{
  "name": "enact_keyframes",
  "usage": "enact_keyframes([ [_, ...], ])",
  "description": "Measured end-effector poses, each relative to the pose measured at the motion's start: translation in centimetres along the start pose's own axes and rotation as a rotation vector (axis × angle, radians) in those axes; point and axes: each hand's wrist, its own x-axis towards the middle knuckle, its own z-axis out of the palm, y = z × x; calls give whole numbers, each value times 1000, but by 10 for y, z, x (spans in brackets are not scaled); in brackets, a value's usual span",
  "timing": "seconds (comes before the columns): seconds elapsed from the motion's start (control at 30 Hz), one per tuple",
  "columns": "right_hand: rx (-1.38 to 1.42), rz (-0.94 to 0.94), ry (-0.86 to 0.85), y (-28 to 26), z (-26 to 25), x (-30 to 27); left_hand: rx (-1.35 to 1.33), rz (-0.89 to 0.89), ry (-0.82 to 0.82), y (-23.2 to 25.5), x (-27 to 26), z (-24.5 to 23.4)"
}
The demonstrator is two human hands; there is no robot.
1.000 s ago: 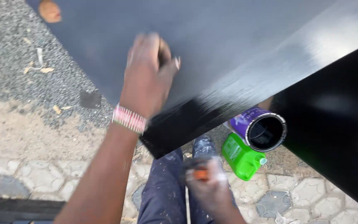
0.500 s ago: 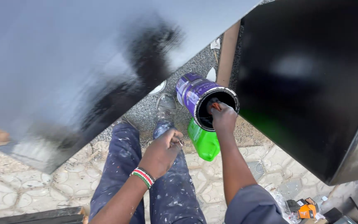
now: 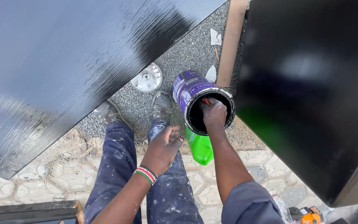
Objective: Applying black paint to a wooden furniture panel using a sponge
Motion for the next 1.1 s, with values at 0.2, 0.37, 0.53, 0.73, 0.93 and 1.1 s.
enact_keyframes([
  [0.2, 230, 50, -267, -10, -32, -25, -158, 18, -7, -10, 27, 16],
  [0.37, 953, 320, -419, -20, -52, -49, -374, 47, -13, -10, 52, 31],
  [0.53, 928, 227, -483, 20, -10, -18, -568, 104, -62, -33, 82, 46],
  [0.73, 814, 390, -546, 45, 6, 14, -640, 138, -86, -37, 82, 46],
  [0.93, 646, 421, -464, 24, -5, 8, -685, 158, -75, -38, 85, 45],
  [1.1, 554, 173, -436, -33, -86, -78, -539, 166, -122, 11, 36, 14],
])
